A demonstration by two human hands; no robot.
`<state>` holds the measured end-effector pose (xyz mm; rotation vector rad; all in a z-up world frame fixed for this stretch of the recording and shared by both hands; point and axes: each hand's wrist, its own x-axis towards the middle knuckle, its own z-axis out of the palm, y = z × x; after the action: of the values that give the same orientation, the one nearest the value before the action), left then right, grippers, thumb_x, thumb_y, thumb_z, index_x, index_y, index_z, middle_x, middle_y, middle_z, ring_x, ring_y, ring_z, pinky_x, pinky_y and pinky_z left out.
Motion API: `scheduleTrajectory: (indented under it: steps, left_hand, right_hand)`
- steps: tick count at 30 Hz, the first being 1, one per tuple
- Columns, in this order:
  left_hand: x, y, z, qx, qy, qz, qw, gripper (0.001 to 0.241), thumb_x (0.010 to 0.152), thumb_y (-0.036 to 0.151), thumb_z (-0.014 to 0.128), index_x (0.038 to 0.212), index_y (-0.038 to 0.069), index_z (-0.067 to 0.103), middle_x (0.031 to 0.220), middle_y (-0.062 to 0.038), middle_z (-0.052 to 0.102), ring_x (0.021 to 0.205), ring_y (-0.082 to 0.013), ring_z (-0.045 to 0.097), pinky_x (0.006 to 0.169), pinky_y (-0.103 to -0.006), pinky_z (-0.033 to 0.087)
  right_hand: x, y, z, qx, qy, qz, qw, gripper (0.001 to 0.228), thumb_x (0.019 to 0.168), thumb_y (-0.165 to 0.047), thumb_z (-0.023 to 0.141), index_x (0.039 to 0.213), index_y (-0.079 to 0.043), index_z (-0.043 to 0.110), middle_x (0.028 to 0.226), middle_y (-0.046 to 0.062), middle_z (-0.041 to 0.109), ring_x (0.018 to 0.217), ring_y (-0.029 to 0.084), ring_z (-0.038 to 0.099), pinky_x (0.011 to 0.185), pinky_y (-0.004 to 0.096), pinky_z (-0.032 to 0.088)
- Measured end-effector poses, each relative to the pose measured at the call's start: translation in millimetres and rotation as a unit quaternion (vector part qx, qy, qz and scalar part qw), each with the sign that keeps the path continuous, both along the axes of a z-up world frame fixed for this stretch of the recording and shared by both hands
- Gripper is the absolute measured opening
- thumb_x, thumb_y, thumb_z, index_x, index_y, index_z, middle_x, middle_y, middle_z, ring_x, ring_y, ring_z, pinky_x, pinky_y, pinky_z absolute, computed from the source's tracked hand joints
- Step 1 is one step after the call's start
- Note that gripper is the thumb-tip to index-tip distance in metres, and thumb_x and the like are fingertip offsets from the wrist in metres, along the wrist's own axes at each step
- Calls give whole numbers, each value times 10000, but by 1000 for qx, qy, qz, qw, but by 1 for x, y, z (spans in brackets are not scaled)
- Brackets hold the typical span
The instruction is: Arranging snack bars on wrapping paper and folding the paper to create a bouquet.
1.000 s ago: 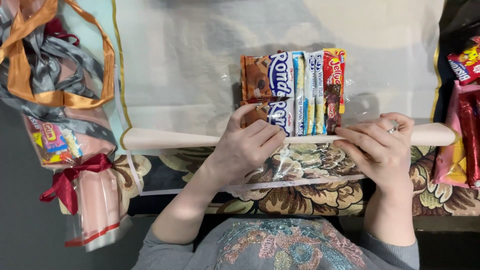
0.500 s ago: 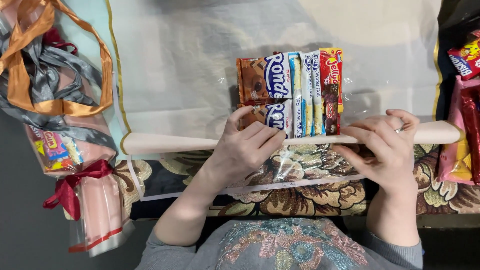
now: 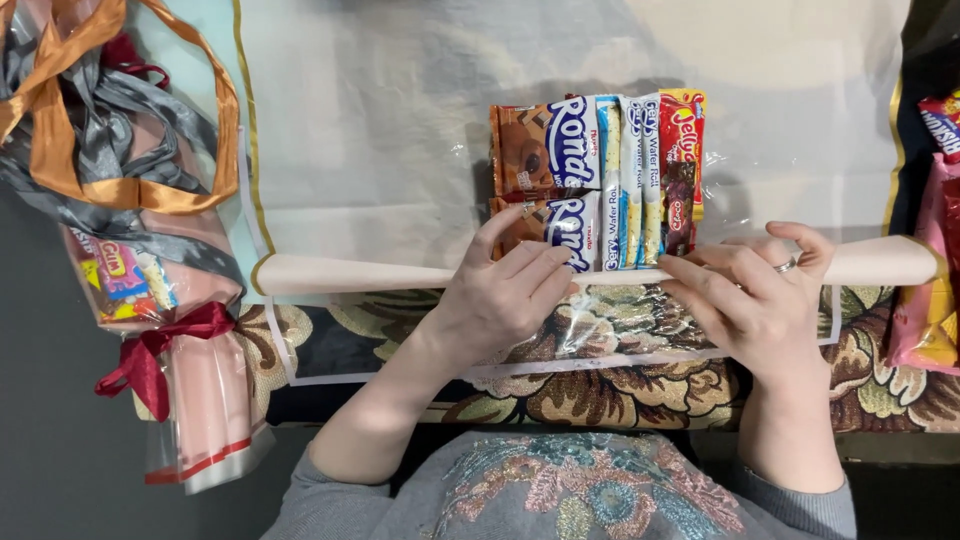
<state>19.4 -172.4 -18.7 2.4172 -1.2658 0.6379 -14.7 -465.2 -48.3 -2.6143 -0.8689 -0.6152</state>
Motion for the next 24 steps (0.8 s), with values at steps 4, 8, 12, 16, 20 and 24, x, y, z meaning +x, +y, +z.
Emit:
scheduleTrajectory:
  steps: [4,8,12,16,20,24]
  left_hand:
    - [-11,23,-8,-18,61,-8,998,62,1018,121,788,1064,91,759,1156,-56,787,1036,-174,769,1218,-537,218]
    - [-19,62,-11,60,101,84,990,426,863,440,903,1044,157,640,1044,-3,644,953,-170,630,1169,-541,248]
    - [-16,76,-6,72,74,101,990,185,1047,280,708,903,166,688,825,46,666,787,-135,621,1126,-467,299]
    - [-11,74,2,53,76,82,992,302,1028,71,722,755,123,603,666,29,532,639,-133,519,1102,-496,386]
    - [-11,75,3,36,117,55,991,207,983,11,701,805,104,656,680,14,571,641,-162,548,1125,-554,358]
    - [-12,72,7,58,114,96,987,256,977,354,719,1035,105,728,996,-15,729,824,-170,652,1148,-594,250]
  right_hand:
    - [1,2,3,23,6,12,1000,70,993,-201,863,1046,-202,818,957,-31,752,832,169,596,1094,440,279]
    - [2,0,0,45,17,21,999,68,1001,-132,873,1033,-149,815,975,3,757,824,175,622,1091,444,272]
    - [-2,-6,-3,32,30,15,999,58,1015,-148,875,1031,-153,820,1013,10,776,854,165,647,1129,461,255]
    - [-3,-5,0,33,36,16,999,38,1016,-138,861,1031,-150,828,998,9,776,842,175,648,1124,448,249]
    - [-3,-6,-4,30,29,18,999,58,1004,-150,874,1048,-157,838,994,4,773,840,165,636,1121,448,255]
    - [0,-5,-3,46,20,33,998,86,987,-143,861,1067,-137,832,979,16,779,831,153,649,1092,455,272]
